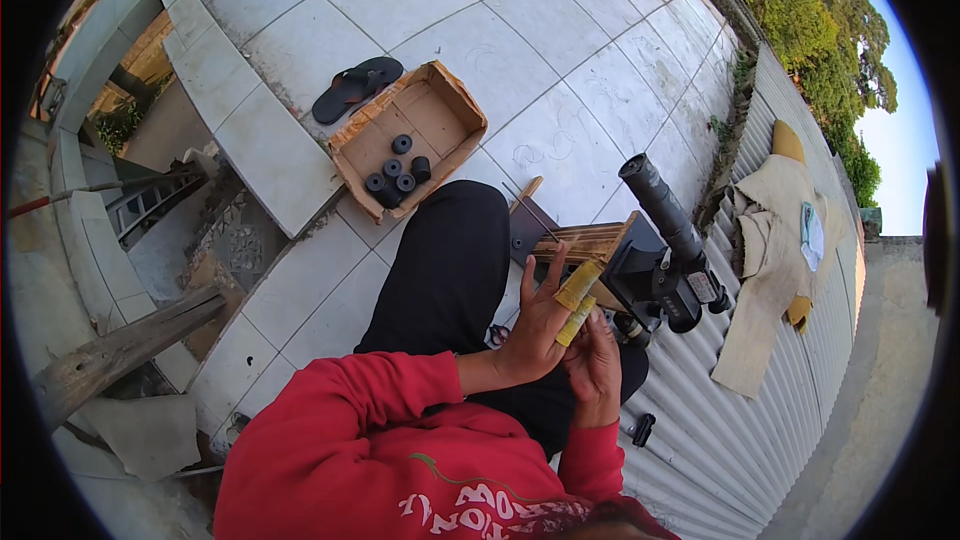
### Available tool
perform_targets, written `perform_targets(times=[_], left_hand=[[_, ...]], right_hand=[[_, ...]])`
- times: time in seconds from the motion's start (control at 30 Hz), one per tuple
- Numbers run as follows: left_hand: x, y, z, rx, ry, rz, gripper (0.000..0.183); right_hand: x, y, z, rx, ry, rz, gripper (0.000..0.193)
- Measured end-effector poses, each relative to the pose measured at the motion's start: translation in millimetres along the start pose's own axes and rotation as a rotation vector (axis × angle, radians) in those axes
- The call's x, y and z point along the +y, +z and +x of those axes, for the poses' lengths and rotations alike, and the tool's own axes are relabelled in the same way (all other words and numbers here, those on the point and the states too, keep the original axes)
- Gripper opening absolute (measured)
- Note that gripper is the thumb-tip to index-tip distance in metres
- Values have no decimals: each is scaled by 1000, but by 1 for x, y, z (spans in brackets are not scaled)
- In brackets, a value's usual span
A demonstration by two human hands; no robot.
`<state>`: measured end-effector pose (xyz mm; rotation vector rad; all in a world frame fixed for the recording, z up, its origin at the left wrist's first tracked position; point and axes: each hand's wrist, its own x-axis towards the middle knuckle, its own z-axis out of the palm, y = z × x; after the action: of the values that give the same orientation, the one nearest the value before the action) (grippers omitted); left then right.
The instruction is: Sanding and assembling circular rubber pulley parts using a motorized spindle rig on a rooftop.
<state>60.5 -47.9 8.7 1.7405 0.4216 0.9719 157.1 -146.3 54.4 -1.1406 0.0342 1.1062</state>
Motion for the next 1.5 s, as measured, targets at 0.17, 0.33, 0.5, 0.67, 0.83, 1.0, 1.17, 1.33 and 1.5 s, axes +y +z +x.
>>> perform_targets(times=[0.17, 0.33, 0.5, 0.67, 0.83, 1.0, 1.17, 1.33, 1.5], left_hand=[[1, -4, 0, -52, 68, -44, 59], [-1, 2, 62, 140, -328, -867, 85], [-22, 12, 122, 23, -427, -1290, 71], [-21, 21, 142, 141, -366, -1310, 52], [-12, 34, 147, 246, -457, -1334, 43], [-19, 47, 143, 291, -409, -1430, 38], [-7, 38, 146, 287, -503, -1344, 39], [-8, 45, 149, 310, -484, -1462, 42], [-12, 47, 146, 326, -474, -1487, 42]], right_hand=[[-8, -7, -4, -27, -8, 61, 23], [-5, -12, -10, -125, -41, 118, 23], [-4, -16, -23, -201, -7, 103, 35], [-6, -14, -36, -184, 18, 6, 40], [-50, -7, -44, -163, -179, -336, 33], [-149, 58, -29, -250, -452, -874, 27], [-219, 155, 33, -377, -581, -1432, 20], [-238, 227, 96, -652, -408, -2069, 18], [-230, 237, 137, -779, -173, -2126, 18]])
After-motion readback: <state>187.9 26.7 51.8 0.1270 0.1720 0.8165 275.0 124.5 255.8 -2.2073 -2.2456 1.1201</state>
